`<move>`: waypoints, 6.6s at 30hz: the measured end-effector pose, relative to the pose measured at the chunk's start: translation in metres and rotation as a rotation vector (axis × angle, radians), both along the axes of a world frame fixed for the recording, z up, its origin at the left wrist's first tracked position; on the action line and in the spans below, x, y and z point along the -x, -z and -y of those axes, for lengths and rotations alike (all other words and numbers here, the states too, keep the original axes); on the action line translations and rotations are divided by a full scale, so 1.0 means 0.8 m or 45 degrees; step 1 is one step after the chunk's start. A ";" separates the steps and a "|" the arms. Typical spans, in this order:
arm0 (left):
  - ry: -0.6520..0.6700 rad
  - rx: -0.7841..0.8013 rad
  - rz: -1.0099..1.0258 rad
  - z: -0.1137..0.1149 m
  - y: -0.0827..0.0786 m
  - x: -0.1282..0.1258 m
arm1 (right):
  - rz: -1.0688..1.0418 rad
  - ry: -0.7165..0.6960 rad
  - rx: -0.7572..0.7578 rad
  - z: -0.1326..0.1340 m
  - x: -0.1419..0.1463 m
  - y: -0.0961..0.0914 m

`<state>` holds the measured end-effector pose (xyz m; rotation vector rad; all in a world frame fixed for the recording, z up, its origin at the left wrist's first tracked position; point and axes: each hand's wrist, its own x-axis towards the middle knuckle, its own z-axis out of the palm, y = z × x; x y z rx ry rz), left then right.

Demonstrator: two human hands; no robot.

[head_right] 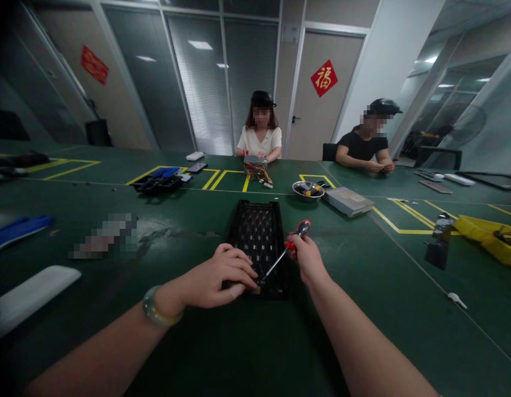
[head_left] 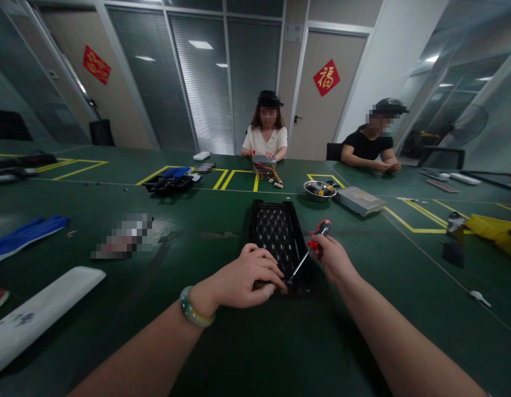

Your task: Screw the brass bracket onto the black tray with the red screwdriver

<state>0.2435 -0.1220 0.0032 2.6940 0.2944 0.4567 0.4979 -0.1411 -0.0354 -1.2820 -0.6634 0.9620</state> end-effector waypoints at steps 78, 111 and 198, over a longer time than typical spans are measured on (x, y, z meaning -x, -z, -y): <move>0.042 0.052 -0.154 0.021 -0.032 -0.005 | 0.952 -0.218 -0.638 0.069 0.050 -0.049; 0.062 0.059 -0.073 0.020 -0.030 -0.005 | 0.839 -0.205 -0.626 0.070 0.050 -0.054; 0.054 0.071 -0.004 0.015 -0.016 -0.003 | 0.602 0.008 -0.573 0.065 0.037 -0.071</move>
